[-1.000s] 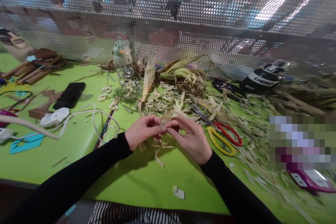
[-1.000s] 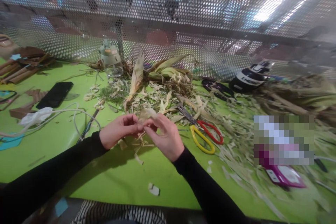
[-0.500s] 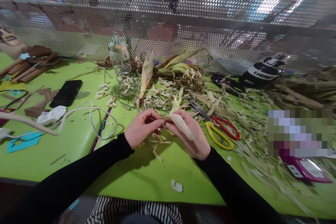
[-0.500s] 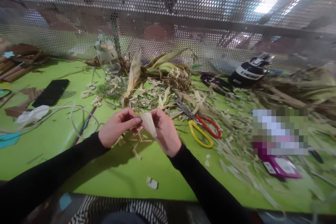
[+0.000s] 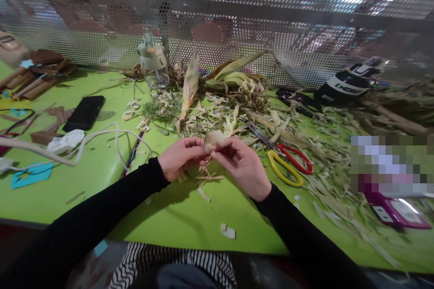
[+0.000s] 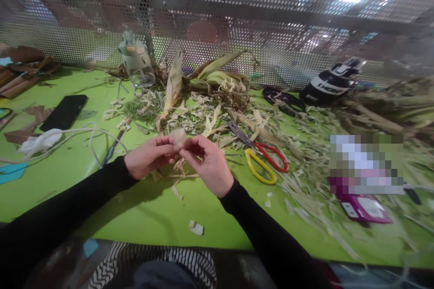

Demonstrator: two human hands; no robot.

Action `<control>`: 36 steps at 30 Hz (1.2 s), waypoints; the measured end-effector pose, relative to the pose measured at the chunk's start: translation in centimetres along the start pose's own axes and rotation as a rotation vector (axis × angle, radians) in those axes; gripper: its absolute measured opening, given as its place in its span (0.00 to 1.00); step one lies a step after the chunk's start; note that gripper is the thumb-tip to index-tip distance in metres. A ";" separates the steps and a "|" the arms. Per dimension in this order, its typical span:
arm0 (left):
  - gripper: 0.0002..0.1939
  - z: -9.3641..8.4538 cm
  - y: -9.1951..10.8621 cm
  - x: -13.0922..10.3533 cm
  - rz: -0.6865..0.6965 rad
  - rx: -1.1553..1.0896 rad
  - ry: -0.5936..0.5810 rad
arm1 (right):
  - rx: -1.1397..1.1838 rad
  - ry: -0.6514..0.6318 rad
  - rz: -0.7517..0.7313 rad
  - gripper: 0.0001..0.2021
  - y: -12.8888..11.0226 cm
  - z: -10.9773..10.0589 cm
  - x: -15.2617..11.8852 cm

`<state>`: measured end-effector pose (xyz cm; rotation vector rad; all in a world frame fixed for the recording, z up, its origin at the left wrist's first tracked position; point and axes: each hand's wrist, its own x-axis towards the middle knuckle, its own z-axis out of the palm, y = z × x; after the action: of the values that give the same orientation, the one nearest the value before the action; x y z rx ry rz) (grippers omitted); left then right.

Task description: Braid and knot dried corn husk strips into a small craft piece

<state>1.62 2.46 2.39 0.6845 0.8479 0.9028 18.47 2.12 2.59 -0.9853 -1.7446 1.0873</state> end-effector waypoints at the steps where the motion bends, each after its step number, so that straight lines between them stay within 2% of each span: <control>1: 0.08 -0.1 0.2 0.0 -0.023 -0.029 -0.014 | -0.083 0.007 -0.055 0.04 0.0 -0.1 0.0; 4: 0.03 -0.2 0.5 -0.2 -0.081 -0.068 -0.047 | -0.297 0.035 -0.219 0.02 -0.3 -0.5 0.2; 9: 0.03 -0.3 0.5 -0.5 -0.116 -0.070 -0.069 | -0.572 -0.050 -0.423 0.03 -0.6 -1.0 0.5; 12: 0.04 -0.3 0.2 -0.5 -0.107 -0.067 -0.066 | -0.718 -0.106 -0.496 0.06 -0.7 -1.3 0.6; 17: 0.07 -0.3 -0.3 -0.3 -0.083 -0.071 -0.054 | -0.788 -0.153 -0.557 0.09 -0.7 -1.5 0.6; 27: 0.03 -0.2 -0.9 0.0 -0.064 -0.065 -0.007 | -0.751 -0.198 -0.550 0.11 -0.3 -1.4 0.7; 32: 0.04 -0.2 -0.7 0.0 -0.069 -0.100 0.036 | -0.663 -0.124 -0.409 0.08 0.2 -1.2 0.8; 36: 0.02 -0.2 -0.7 0.0 -0.062 -0.089 0.041 | -0.601 -0.167 -0.285 0.07 0.2 -1.3 0.7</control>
<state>1.68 2.17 1.76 0.5609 0.8559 0.8961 19.43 3.18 2.90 -0.9653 -2.3346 0.4745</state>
